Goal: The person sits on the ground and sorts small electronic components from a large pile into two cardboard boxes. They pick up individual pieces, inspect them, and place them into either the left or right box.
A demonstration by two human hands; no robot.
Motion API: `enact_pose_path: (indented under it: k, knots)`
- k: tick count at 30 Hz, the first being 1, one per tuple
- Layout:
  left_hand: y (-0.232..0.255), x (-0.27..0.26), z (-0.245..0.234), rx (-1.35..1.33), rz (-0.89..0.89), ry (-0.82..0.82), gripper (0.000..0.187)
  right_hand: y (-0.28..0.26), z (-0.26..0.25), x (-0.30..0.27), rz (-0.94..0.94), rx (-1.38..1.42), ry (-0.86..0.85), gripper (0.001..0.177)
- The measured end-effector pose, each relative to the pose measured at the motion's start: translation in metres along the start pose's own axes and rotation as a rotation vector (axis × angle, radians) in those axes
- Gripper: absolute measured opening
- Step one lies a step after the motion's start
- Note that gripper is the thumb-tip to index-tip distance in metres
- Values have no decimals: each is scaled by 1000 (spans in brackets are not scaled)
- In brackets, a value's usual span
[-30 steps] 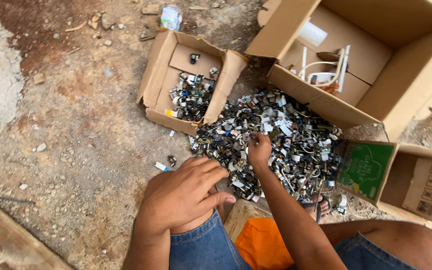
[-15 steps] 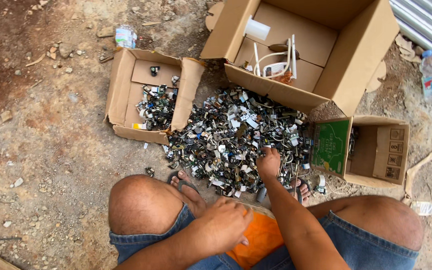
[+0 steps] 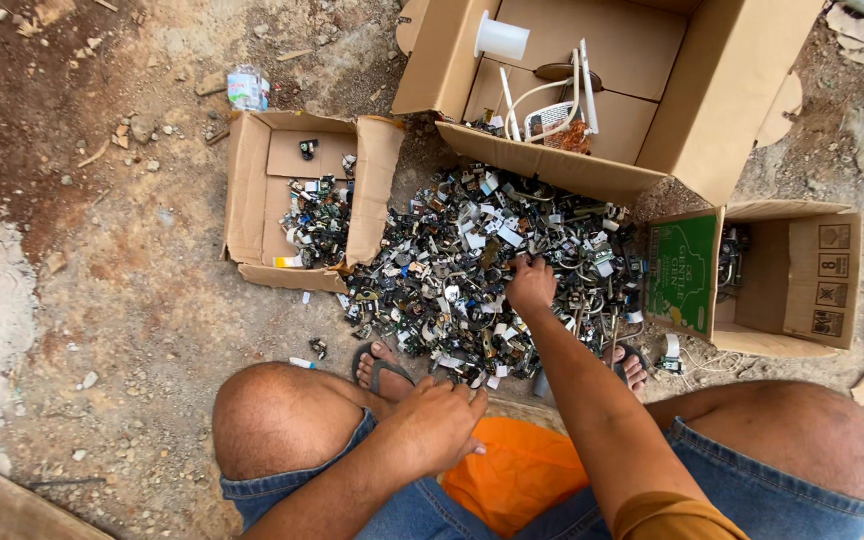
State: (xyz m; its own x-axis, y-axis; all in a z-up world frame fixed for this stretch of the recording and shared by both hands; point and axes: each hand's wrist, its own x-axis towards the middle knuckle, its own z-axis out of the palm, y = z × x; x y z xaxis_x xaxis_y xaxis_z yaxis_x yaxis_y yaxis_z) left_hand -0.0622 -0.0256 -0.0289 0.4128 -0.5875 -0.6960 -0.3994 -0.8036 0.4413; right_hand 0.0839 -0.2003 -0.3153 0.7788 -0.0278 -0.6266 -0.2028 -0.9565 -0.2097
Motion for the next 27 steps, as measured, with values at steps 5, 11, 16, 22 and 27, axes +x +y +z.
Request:
enact_pose_path:
  k: [5, 11, 16, 22, 27]
  knots:
    - [-5, 4, -13, -24, -42, 23, 67, 5, -17, 0, -126, 197, 79, 33]
    - [2, 4, -26, -114, -31, 204, 52, -18, -101, -13, -366, 548, -173, 37]
    - [-4, -12, -65, -246, -106, 526, 47, -48, -200, -85, -660, 553, -253, 34]
    - [18, -43, -99, -1001, -144, 922, 57, -57, -289, -226, -791, 485, -255, 52]
    - [43, -27, -96, -1235, 255, 1067, 39, -35, -302, -289, -891, 638, -44, 44]
